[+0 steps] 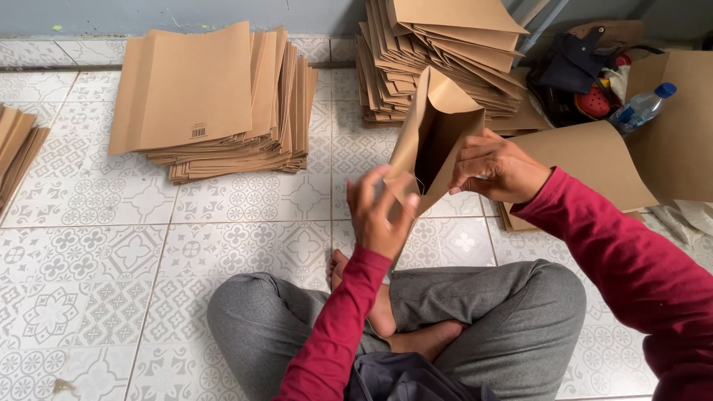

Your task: Folding brown paper sheets into bags while sitting on the floor.

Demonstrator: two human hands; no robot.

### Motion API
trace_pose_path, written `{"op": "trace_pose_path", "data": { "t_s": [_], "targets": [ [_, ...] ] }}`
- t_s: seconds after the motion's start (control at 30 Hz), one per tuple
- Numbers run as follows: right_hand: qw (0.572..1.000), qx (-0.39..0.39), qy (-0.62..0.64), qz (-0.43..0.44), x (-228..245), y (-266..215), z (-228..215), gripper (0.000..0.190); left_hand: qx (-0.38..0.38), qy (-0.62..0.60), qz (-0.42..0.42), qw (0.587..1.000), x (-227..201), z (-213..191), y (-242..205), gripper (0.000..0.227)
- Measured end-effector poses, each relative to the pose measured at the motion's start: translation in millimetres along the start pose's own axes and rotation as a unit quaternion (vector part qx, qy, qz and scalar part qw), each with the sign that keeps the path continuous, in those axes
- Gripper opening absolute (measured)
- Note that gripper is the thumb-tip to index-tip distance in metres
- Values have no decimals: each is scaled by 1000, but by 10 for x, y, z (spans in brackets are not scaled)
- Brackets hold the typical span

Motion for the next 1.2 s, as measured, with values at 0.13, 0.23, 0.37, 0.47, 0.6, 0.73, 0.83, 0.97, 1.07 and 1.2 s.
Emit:
{"op": "trace_pose_path", "data": {
  "t_s": [0.13,0.23,0.37,0.47,0.6,0.73,0.83,0.97,1.07,1.2],
  "targets": [
    [999,20,33,-14,152,115,-2,9,62,-116,-171,976,675,243,189,69],
    [997,50,61,7,33,174,37,9,168,-135,-276,937,984,538,115,43],
    [1000,16,-14,-15,-284,245,84,31,159,-89,-271,945,850,469,96,26],
    [990,16,-123,-62,-304,353,208,36,150,-67,-248,955,751,419,140,25],
    [992,14,-113,-60,-422,395,370,17,161,-45,-209,964,726,393,165,21],
    [993,11,-104,-47,-504,413,429,12,167,-17,-177,970,705,404,207,18],
    [991,16,-124,-47,-494,462,453,17,151,-83,-177,969,576,359,294,13],
    [993,23,-95,-71,-365,540,433,22,163,-90,-193,963,579,388,325,17],
    [998,17,-36,-45,-468,473,397,30,168,-86,-190,964,642,418,333,18],
    [1000,5,8,-13,-604,387,405,19,168,-168,-196,951,427,313,387,19]
  ]
}}
Point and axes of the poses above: each hand's wrist, its own y-axis towards the middle knuckle, its own z-axis out of the palm, x = y × z, the point moved 10 cm from there along y, towards the middle knuckle, and after that the axes turned 6 degrees about -z, right-handed, at the moved point
